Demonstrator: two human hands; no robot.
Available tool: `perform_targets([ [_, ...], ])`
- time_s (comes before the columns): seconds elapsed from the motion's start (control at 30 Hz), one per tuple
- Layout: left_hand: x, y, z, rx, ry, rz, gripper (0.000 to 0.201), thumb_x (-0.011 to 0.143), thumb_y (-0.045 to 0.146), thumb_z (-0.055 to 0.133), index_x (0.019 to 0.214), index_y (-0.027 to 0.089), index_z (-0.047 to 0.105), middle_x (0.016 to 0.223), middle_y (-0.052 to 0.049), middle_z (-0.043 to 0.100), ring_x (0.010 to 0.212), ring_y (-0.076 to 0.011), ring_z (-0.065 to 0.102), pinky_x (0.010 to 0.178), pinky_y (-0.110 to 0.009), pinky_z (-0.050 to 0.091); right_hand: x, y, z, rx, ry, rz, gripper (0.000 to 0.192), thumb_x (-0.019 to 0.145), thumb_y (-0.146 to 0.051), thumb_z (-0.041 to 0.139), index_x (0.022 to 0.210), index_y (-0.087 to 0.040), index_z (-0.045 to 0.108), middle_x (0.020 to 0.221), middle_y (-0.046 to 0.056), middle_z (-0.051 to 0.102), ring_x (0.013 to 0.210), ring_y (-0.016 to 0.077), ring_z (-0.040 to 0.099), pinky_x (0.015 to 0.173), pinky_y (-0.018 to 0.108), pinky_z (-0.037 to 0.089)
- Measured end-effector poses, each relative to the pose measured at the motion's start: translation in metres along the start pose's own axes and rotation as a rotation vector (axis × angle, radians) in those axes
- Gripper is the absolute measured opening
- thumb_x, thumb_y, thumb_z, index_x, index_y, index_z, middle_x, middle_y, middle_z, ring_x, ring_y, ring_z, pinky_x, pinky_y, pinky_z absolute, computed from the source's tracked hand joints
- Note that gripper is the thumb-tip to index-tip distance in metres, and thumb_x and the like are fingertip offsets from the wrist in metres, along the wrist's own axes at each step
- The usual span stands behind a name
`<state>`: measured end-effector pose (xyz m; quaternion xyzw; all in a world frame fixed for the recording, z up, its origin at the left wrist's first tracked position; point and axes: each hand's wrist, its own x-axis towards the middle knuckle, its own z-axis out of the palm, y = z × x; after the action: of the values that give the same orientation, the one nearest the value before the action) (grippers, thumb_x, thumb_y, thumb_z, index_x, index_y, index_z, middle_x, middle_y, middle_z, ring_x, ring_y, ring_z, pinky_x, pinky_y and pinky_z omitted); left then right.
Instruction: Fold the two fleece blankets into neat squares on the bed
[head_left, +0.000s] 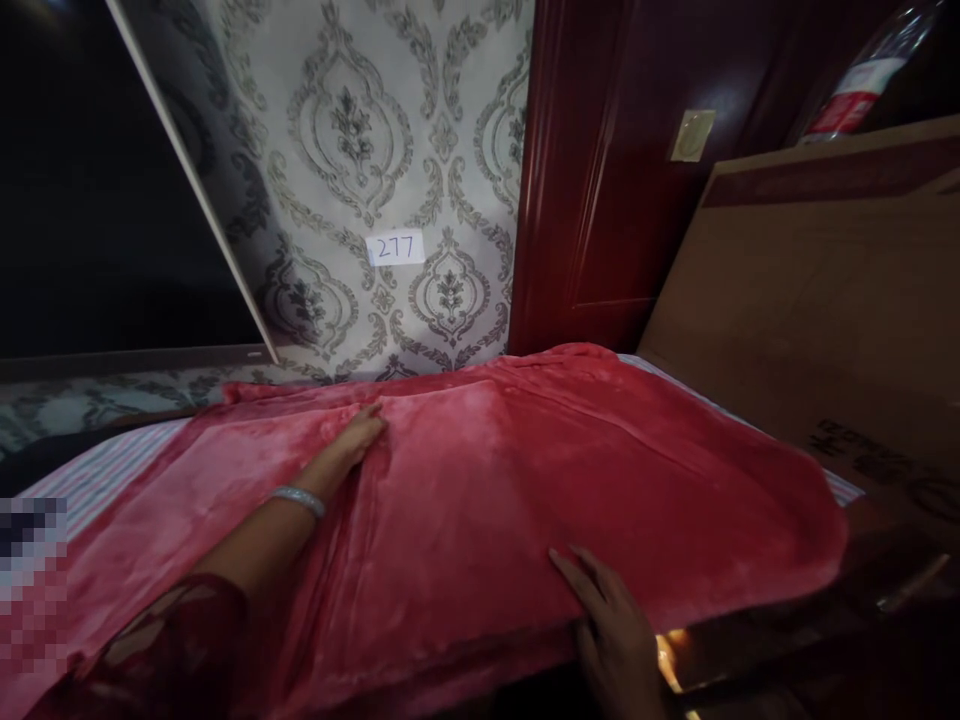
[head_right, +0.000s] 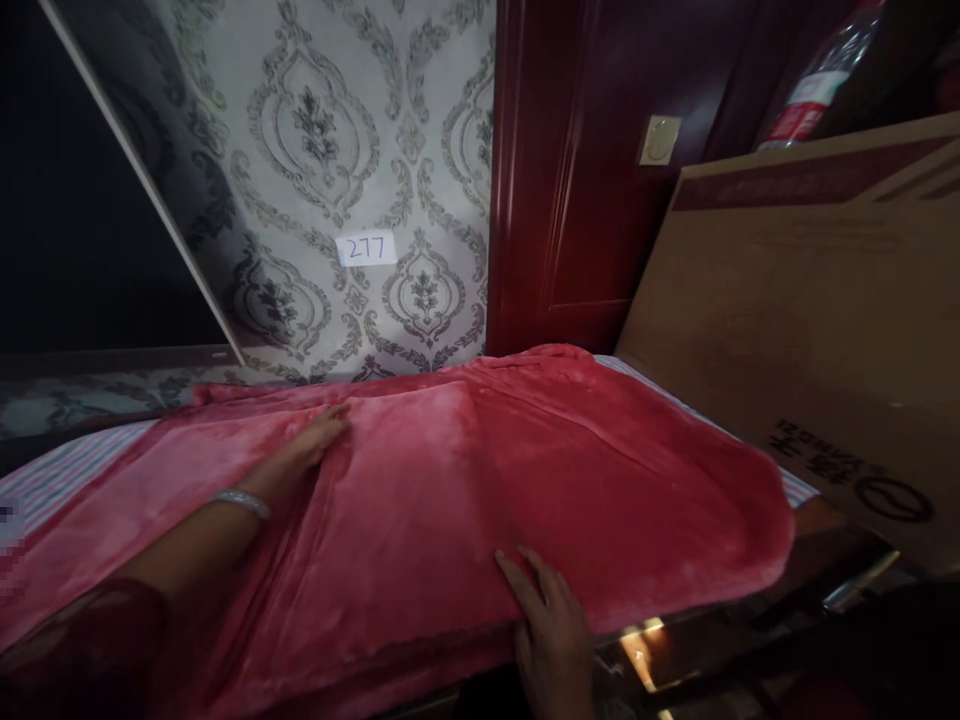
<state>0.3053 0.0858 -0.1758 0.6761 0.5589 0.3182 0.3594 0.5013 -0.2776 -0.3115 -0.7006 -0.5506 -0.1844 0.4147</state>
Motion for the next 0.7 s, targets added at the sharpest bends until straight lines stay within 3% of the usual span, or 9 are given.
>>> perform_targets([
  [0.1,0.012,0.007,0.0,0.152,-0.005,-0.001,0.061,0.073,0.006,0.055,0.133,0.011,0.057,0.086,-0.008,0.071,0.072,-0.0208,0.068,0.065,-0.029,0.055,0.0,0.0,0.003,-0.014,0.019,-0.007,0.077,0.072,-0.002,0.04,0.138,-0.038,0.056,0.127,0.004,0.062,0.107,0.0211,0.065,0.083,0.035,0.058],
  [0.27,0.018,0.01,0.01,0.434,0.05,0.066,0.052,0.075,0.005,0.053,0.125,0.012,0.062,0.119,-0.018,0.063,0.109,-0.0313,0.064,0.093,-0.041,0.052,-0.003,0.003,0.005,-0.005,-0.017,-0.021,0.077,0.073,-0.002,0.041,0.14,-0.038,0.055,0.131,0.004,0.061,0.111,0.022,0.065,0.087,0.037,0.058],
  [0.43,0.005,0.02,0.011,0.609,0.03,0.194,0.05,0.08,0.008,0.052,0.129,0.012,0.059,0.141,-0.021,0.05,0.128,-0.0357,0.052,0.105,-0.046,0.044,0.006,0.009,-0.027,0.087,-0.206,0.03,0.054,0.089,-0.015,0.043,0.138,-0.033,0.058,0.133,0.007,0.062,0.118,0.0229,0.063,0.092,0.039,0.058],
  [0.57,-0.013,0.041,0.021,0.8,-0.037,0.466,0.056,0.091,0.024,0.048,0.146,0.017,0.045,0.157,-0.016,0.037,0.147,-0.0329,0.03,0.12,-0.049,0.025,0.05,-0.001,-0.056,0.133,-0.331,0.021,0.043,0.097,-0.034,0.046,0.14,-0.031,0.056,0.139,0.008,0.059,0.128,0.0257,0.056,0.104,0.048,0.05],
  [0.63,-0.021,0.052,0.03,0.885,-0.111,0.504,0.059,0.094,0.035,0.044,0.15,0.017,0.039,0.159,-0.017,0.034,0.148,-0.0328,0.028,0.121,-0.052,0.023,0.085,-0.014,-0.051,0.145,-0.328,0.014,0.046,0.1,-0.034,0.04,0.144,-0.028,0.051,0.144,0.009,0.056,0.131,0.0246,0.053,0.107,0.048,0.047],
  [0.7,-0.026,0.058,0.038,0.912,-0.157,0.467,0.063,0.096,0.043,0.042,0.152,0.015,0.037,0.16,-0.018,0.032,0.15,-0.0332,0.025,0.121,-0.054,0.02,0.126,-0.031,-0.03,0.127,-0.386,-0.055,0.052,0.1,-0.037,0.041,0.15,-0.023,0.043,0.152,0.011,0.047,0.139,0.0257,0.045,0.114,0.05,0.039],
])
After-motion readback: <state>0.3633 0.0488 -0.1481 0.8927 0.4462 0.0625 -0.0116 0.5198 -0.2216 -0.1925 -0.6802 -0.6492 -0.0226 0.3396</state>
